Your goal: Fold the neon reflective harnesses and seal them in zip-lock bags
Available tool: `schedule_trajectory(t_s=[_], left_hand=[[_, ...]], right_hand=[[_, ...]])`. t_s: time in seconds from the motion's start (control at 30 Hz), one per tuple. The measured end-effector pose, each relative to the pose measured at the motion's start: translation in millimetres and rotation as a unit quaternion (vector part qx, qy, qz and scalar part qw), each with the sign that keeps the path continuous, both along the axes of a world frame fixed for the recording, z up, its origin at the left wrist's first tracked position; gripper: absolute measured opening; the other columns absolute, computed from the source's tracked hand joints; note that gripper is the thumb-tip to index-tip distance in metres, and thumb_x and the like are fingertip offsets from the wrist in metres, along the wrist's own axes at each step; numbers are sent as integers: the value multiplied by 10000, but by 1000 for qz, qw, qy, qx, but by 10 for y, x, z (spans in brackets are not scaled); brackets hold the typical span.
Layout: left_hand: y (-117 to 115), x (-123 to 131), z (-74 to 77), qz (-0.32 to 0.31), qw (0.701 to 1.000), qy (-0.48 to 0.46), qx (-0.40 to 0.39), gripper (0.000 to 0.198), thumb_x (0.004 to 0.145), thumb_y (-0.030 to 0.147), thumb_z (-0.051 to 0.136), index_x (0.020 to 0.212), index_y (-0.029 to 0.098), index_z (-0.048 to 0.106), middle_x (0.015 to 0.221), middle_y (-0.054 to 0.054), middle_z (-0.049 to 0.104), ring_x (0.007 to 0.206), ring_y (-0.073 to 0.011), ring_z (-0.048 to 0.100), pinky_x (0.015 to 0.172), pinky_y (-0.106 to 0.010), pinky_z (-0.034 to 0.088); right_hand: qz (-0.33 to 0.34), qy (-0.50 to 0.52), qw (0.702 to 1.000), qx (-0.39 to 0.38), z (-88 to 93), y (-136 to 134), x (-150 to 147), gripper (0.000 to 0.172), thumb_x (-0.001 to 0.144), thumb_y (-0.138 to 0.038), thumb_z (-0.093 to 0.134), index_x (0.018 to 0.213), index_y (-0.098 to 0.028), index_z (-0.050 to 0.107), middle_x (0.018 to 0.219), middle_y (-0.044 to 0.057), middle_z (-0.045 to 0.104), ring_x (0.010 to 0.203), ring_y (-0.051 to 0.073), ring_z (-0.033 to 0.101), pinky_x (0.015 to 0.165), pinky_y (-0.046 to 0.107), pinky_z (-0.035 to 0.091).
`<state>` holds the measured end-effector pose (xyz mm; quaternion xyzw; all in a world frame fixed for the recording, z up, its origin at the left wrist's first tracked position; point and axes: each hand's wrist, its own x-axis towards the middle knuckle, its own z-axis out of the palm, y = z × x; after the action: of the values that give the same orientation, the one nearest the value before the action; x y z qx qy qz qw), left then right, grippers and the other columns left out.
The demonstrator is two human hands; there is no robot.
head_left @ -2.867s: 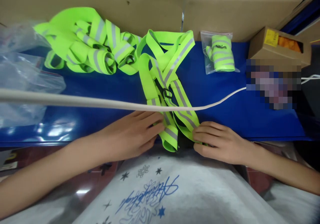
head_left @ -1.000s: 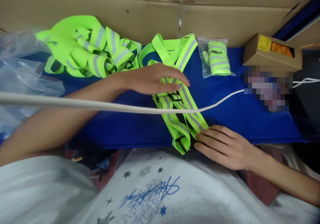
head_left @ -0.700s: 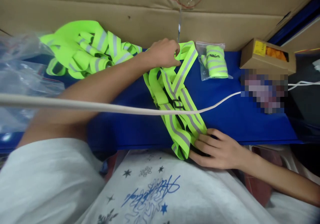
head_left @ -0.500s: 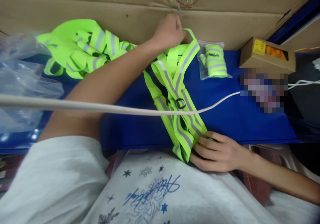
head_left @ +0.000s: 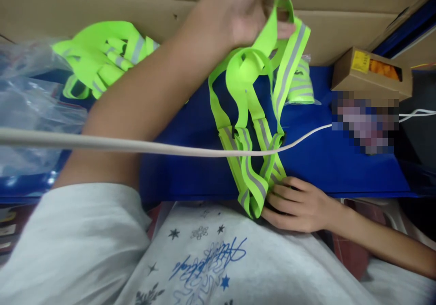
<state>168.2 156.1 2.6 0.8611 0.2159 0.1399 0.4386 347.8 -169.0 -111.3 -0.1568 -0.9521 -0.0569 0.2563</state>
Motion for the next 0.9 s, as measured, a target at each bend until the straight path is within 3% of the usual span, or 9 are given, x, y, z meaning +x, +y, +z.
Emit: schedule_trajectory(t_s=[0.13, 0.2, 0.27, 0.37, 0.47, 0.53, 0.7, 0.8, 0.9], left_hand=[[-175, -13, -193, 36, 993, 41, -103, 622, 1120, 349, -6, 1610, -3, 147, 1479, -236, 591, 1269, -225, 660, 1055, -426, 539], [-142, -119, -340, 80, 993, 83, -25, 624, 1142, 363, 54, 1636, 8, 194, 1479, -193, 622, 1184, -176, 666, 1019, -382, 542], [-96, -272, -459, 113, 984, 107, 81, 603, 1138, 491, 287, 1558, 81, 426, 1438, -77, 676, 1126, -137, 599, 1083, -394, 512], [-129, -523, -536, 105, 962, 144, 209, 516, 1056, 554, 510, 1334, 150, 671, 1351, 12, 711, 1129, -173, 499, 1192, -464, 388], [-244, -756, -525, 73, 911, 195, 356, 517, 1084, 517, 400, 1375, 185, 668, 1405, 6, 660, 1166, -210, 431, 1188, -517, 312], [-266, -885, -518, 67, 878, 209, 424, 614, 1081, 613, 330, 1415, 207, 648, 1346, -2, 665, 1157, -231, 386, 1156, -518, 287], [-115, -957, -566, 117, 887, 223, 387, 704, 1027, 784, 278, 1176, 268, 733, 1149, 10, 637, 971, -212, 326, 998, -442, 330], [-126, -832, -530, 160, 910, 206, 323, 565, 1050, 694, 389, 1193, 242, 696, 1188, 3, 608, 901, -197, 296, 938, -421, 349], [-217, -685, -402, 187, 928, 147, 288, 405, 1074, 517, 473, 1289, 206, 619, 1188, 33, 642, 917, -144, 378, 927, -389, 389]], right_hand=[[-12, 1, 1000, -14, 35, 14, -11, 163, 1027, -159, 607, 1074, -198, 758, 976, 29, 768, 900, 168, 663, 884, 338, 503], [-11, -3, 1000, -15, 36, 16, -9, 161, 1030, -162, 606, 1069, -196, 758, 992, 39, 769, 903, 165, 661, 894, 338, 498], [-9, 0, 1000, -13, 30, 16, -5, 147, 1024, -168, 619, 1067, -196, 757, 999, 41, 769, 915, 169, 659, 897, 341, 497], [-13, 3, 1000, -12, 19, 16, -1, 138, 1022, -178, 631, 1071, -202, 758, 996, 33, 771, 910, 169, 657, 893, 342, 506], [-17, 1, 1000, -8, 10, 14, 3, 150, 1031, -186, 621, 1085, -214, 758, 990, 15, 776, 903, 162, 660, 888, 337, 516], [-14, 0, 1000, -9, 3, 11, 5, 150, 1031, -188, 620, 1089, -212, 757, 992, 11, 777, 907, 165, 665, 882, 340, 518], [-14, -1, 1000, -13, -16, 8, 10, 166, 1039, -185, 600, 1084, -210, 757, 995, 6, 782, 924, 168, 676, 867, 338, 514], [-14, 0, 1000, -13, -21, 7, 14, 166, 1045, -189, 594, 1077, -212, 755, 993, 3, 781, 926, 166, 676, 862, 338, 508], [-9, 1, 1000, -20, -22, 5, 18, 148, 1033, -185, 618, 1094, -203, 752, 1010, 7, 778, 937, 175, 676, 854, 346, 504]])
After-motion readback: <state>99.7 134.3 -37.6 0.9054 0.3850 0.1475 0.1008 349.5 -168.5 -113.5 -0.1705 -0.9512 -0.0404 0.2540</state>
